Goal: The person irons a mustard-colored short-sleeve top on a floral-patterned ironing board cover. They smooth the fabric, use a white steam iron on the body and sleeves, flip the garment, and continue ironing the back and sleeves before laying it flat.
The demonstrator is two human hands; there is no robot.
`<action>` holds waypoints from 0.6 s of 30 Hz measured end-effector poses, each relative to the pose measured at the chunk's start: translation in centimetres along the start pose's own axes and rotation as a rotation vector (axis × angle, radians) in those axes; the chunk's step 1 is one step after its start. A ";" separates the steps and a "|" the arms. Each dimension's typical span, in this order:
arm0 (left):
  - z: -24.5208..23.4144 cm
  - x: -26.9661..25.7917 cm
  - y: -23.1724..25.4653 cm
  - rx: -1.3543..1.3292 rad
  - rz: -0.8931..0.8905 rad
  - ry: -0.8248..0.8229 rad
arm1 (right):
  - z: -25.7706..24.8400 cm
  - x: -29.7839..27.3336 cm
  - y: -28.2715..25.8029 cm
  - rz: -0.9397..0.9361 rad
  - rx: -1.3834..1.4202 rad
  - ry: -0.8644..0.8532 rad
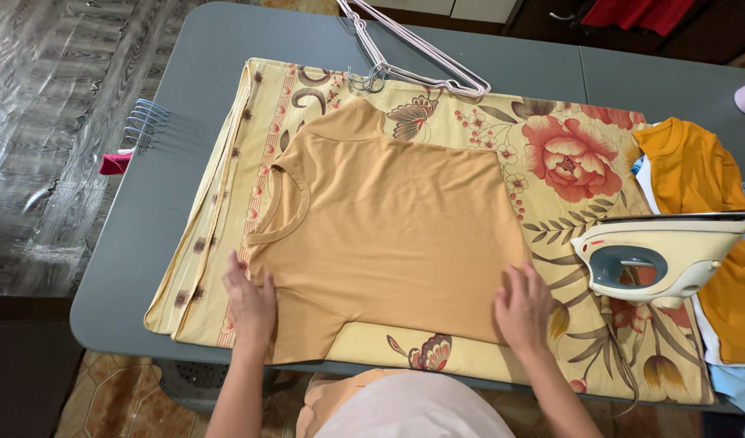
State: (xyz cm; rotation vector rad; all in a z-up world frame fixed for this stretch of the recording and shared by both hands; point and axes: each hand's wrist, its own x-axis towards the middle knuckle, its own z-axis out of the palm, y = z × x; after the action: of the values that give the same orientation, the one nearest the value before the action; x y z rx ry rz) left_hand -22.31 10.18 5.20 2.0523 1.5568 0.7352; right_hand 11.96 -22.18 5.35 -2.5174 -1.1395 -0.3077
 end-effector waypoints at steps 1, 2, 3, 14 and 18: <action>-0.5 -0.5 0.2 0.007 -0.032 -0.034 | 0.7 0.8 -0.5 -0.053 0.041 0.019; -1.1 -0.8 0.4 0.018 -0.063 -0.070 | 1.6 1.4 -1.2 -0.104 0.085 0.037; -1.5 -1.1 0.5 0.069 -0.083 -0.067 | 2.0 1.7 -1.5 -0.154 0.128 0.055; 8.0 7.0 7.2 -0.091 0.149 -0.152 | 3.3 2.6 -1.9 -0.061 0.140 -0.081; 13.3 14.9 8.4 -0.493 -0.089 0.091 | 3.0 3.2 -2.0 -0.035 0.141 -0.079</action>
State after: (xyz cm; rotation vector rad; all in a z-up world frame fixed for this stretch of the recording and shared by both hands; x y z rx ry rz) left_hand -4.24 21.93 2.73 1.5977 1.3354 1.0676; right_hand 12.67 -17.61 4.12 -2.4078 -1.1929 -0.1327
